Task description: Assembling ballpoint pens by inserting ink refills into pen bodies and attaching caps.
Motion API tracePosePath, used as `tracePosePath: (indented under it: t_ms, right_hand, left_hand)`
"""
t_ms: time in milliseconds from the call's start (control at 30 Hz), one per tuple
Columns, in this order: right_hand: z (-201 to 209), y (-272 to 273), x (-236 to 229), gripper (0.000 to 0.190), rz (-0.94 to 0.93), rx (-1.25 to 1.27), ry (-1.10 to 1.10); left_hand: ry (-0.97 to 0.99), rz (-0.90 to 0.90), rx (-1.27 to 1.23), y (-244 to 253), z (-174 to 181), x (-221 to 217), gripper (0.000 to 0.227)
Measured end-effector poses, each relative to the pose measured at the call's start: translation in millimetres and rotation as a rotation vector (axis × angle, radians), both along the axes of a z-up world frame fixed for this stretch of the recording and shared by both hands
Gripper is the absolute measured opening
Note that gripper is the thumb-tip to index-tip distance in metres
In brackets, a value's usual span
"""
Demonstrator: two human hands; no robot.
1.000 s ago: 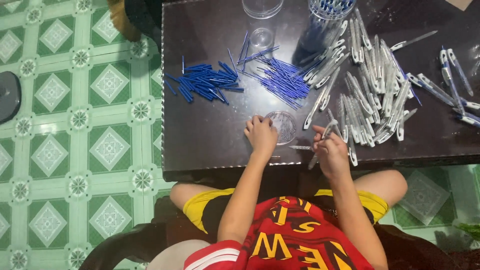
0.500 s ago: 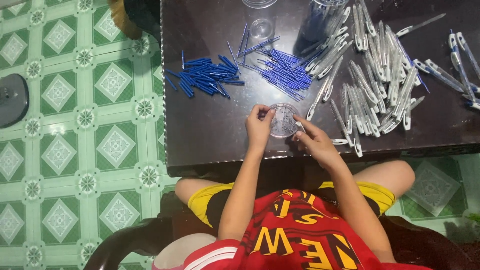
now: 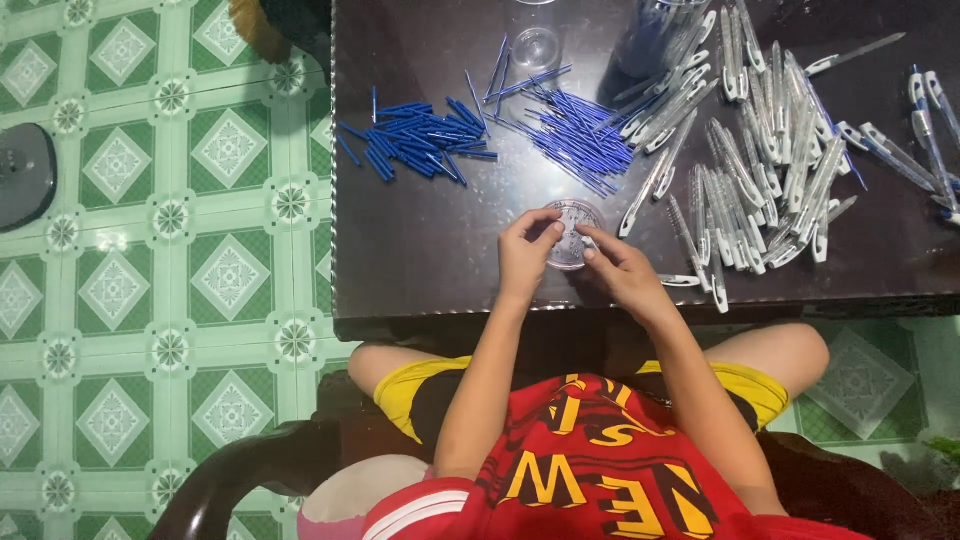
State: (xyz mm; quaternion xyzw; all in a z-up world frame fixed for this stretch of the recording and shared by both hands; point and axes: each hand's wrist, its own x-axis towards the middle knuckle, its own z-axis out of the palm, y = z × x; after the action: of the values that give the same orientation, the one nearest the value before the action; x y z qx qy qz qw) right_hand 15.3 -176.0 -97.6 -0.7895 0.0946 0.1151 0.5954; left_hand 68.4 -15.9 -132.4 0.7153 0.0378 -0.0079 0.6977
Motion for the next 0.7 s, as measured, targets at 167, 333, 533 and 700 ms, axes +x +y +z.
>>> tracePosePath:
  t_ms: [167, 333, 533, 700]
  right_hand:
    - [-10, -5, 4, 0.03, -0.024, -0.011, -0.11]
    - [-6, -5, -7, 0.021, -0.09, 0.076, -0.139]
    - [19, 2, -9, 0.031, -0.123, 0.224, -0.137]
    - [13, 8, -7, 0.03, -0.197, 0.299, -0.123]
  left_hand:
    - [0.061, -0.029, -0.124, 1, 6, -3, 0.014]
    - [0.055, -0.107, -0.115, 4, 26, -8, 0.012]
    - [-0.01, -0.159, -0.198, 9, 52, -17, 0.012]
    - [-0.031, -0.168, -0.271, 11, 39, -16, 0.018]
